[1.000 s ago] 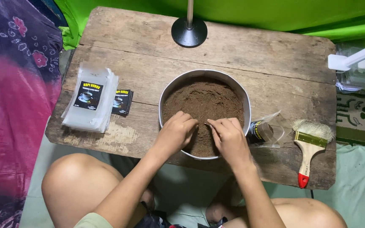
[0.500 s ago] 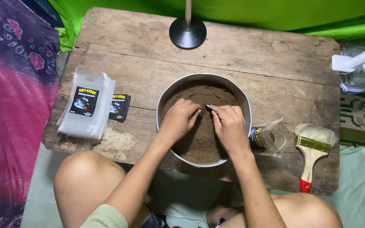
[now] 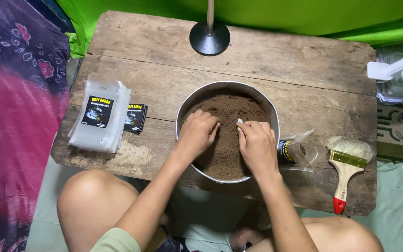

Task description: The person scoops brown powder from a metal bowl using a spoon and transfers it into a small plastic bag. They repeat this scooping and filling process multiple times while sitting at a wooden table.

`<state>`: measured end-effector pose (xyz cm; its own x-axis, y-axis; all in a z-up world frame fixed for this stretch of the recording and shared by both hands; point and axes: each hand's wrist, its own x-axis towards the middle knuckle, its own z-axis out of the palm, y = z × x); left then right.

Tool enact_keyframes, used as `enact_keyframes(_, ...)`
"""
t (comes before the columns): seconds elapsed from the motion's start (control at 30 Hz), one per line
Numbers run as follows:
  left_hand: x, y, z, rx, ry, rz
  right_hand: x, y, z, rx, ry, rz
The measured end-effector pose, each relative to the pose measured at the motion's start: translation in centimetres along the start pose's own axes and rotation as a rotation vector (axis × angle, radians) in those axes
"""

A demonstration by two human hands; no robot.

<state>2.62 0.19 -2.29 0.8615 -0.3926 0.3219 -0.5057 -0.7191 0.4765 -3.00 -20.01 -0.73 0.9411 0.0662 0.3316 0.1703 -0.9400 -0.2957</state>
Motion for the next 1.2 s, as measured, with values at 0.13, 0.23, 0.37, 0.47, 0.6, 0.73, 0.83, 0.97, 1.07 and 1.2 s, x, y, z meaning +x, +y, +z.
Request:
enact_keyframes(0.13, -1.0, 2.5, -3.0, -0.038, -0.032, 0.019, -0.9, -0.6, -0.8, 0.022, -0.014, 0.004)
enact_keyframes(0.23, -2.0, 3.5, -4.1, -0.079, -0.037, 0.030, -1.6, -1.3, -2.1, 0.073, -0.026, -0.009)
enact_keyframes(0.37, -2.9, 4.4, -5.9, -0.098, -0.035, 0.059, -2.3, -2.0, -3.3, 0.078, -0.008, -0.032)
enact_keyframes(0.47, -3.9, 4.5, -6.2, -0.074, -0.012, 0.089, -3.0, -2.8, -4.3, 0.083, -0.006, -0.038)
enact_keyframes(0.6, -5.4, 4.0, -4.9, 0.022, -0.057, 0.129, -3.9, -3.0, -4.1, 0.074, -0.023, -0.036)
enact_keyframes(0.73, -5.3, 4.5, -5.4, 0.050, -0.050, 0.181, -4.2, -3.3, -5.2, 0.054, -0.015, -0.036)
enact_keyframes(0.83, -5.4, 4.7, -5.8, 0.052, 0.004, 0.187, -4.5, -3.1, -5.3, 0.056, -0.015, -0.033)
enact_keyframes(0.97, -5.7, 4.3, -4.9, 0.081, -0.039, 0.170, -4.6, -2.9, -4.5, 0.033, -0.026, -0.037)
enact_keyframes(1.07, -5.5, 4.4, -4.7, 0.086, -0.065, 0.173, -4.7, -2.6, -3.8, 0.016, -0.032, -0.038)
enact_keyframes(1.2, -5.3, 4.0, -3.9, 0.052, -0.084, 0.150, -4.5, -2.6, -3.4, 0.028, -0.062, -0.025)
